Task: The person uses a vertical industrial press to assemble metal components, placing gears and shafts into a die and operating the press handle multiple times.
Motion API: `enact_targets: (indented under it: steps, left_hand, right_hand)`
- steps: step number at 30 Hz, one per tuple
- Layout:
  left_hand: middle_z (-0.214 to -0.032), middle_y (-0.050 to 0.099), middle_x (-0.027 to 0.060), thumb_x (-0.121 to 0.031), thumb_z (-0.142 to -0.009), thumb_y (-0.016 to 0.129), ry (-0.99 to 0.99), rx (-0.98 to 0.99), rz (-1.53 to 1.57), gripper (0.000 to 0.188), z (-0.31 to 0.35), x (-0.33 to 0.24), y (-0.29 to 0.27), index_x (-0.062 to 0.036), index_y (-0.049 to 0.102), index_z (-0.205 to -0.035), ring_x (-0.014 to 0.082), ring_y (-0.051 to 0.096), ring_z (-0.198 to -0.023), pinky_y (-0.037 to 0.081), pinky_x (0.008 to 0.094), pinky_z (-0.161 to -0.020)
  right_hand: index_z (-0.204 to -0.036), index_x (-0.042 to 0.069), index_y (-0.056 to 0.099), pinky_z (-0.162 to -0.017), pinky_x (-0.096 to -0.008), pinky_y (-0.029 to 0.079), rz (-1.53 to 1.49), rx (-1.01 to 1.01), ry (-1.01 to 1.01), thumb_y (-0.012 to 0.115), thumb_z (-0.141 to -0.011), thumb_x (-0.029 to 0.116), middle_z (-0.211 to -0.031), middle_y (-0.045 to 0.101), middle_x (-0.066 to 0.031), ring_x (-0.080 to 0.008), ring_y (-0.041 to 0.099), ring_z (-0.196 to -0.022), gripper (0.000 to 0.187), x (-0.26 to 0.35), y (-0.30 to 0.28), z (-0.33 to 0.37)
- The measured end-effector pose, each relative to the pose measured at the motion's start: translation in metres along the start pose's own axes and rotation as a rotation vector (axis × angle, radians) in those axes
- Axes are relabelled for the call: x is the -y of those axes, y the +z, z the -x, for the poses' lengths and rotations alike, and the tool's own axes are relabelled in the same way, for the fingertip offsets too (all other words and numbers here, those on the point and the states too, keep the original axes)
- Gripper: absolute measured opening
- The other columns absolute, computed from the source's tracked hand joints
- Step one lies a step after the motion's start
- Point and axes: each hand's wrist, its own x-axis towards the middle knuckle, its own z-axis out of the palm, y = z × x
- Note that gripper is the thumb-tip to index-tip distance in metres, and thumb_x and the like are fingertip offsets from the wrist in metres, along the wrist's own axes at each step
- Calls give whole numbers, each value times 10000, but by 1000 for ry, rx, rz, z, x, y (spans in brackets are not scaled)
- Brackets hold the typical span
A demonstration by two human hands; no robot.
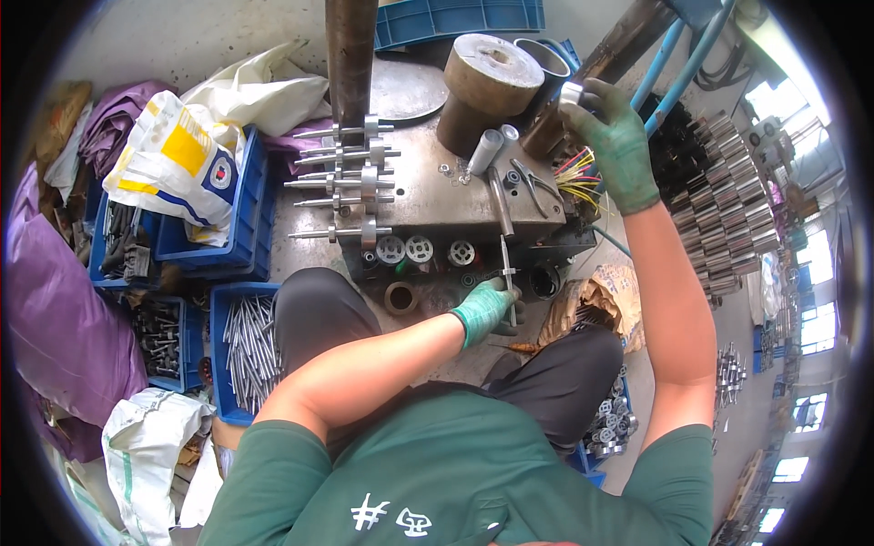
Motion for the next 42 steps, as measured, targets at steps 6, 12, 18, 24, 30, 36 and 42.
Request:
enact_targets:
  steps: [6, 12, 18, 24, 30, 36, 42]
  left_hand:
    - [-1117, 723, 124, -186, -1108, 562, -16, 60, 18, 246, 6, -2, 14, -67, 560, -1323, 278, 760, -915, 642, 437, -676]
    - [-1070, 720, 128, -197, -1104, 569, -17, 90, 36, 222, 2, -10, 16, -61, 572, -1279, 293, 757, -905, 648, 448, -689]
    - [-1086, 726, 117, -189, -1106, 538, 89, 96, 114, 214, -5, -29, 14, -86, 570, -1291, 265, 760, -918, 645, 428, -686]
    - [-1049, 736, 133, -151, -1079, 564, 193, 66, 107, 243, -36, -28, -2, -60, 571, -1305, 260, 755, -862, 629, 408, -685]
    - [-1071, 727, 179, -105, -991, 701, 369, -87, -190, 446, -87, -13, -20, 26, 548, -1389, 266, 740, -848, 620, 388, -735]
    - [-1258, 699, 196, -101, -891, 792, 508, -225, -459, 711, -60, -36, -21, 48, 494, -1520, 262, 693, -1095, 564, 369, -969]
    - [-1355, 672, 230, -122, -880, 806, 467, -177, -526, 738, -25, -55, -23, 74, 493, -1519, 292, 647, -1235, 503, 382, -1089]
  right_hand:
    - [-1380, -30, 658, -933, -316, 587, 350, 27, -102, 857, -906, 283, -1171, 763, -154, -192, 734, -1027, 602, -7, -1, -65]
    - [-1386, 6, 683, -1011, -327, 560, 576, 75, -88, 839, -855, 167, -1218, 762, -130, -208, 725, -1092, 576, -4, 10, -102]
    - [-1368, 22, 702, -1078, -355, 540, 622, 159, -105, 807, -792, 222, -1279, 761, -180, -286, 729, -1178, 619, -8, 21, -131]
    - [-1326, 39, 741, -1052, -369, 552, 715, 182, -69, 828, -745, 302, -1263, 760, -213, -327, 738, -1153, 643, -9, 43, -147]
    - [-1341, 9, 723, -1078, -389, 536, 720, 176, -68, 794, -799, 356, -1289, 747, -234, -341, 727, -1184, 647, 0, 46, -141]
    - [-1274, -4, 744, -1152, -443, 480, 859, 270, -198, 729, -910, 258, -1226, 756, -246, -369, 706, -1188, 449, 14, -25, -54]
    - [-1060, 71, 761, -1244, -503, 369, 1097, 500, -173, 700, -868, 133, -1040, 754, -144, -318, 708, -1084, 211, 21, -142, 92]
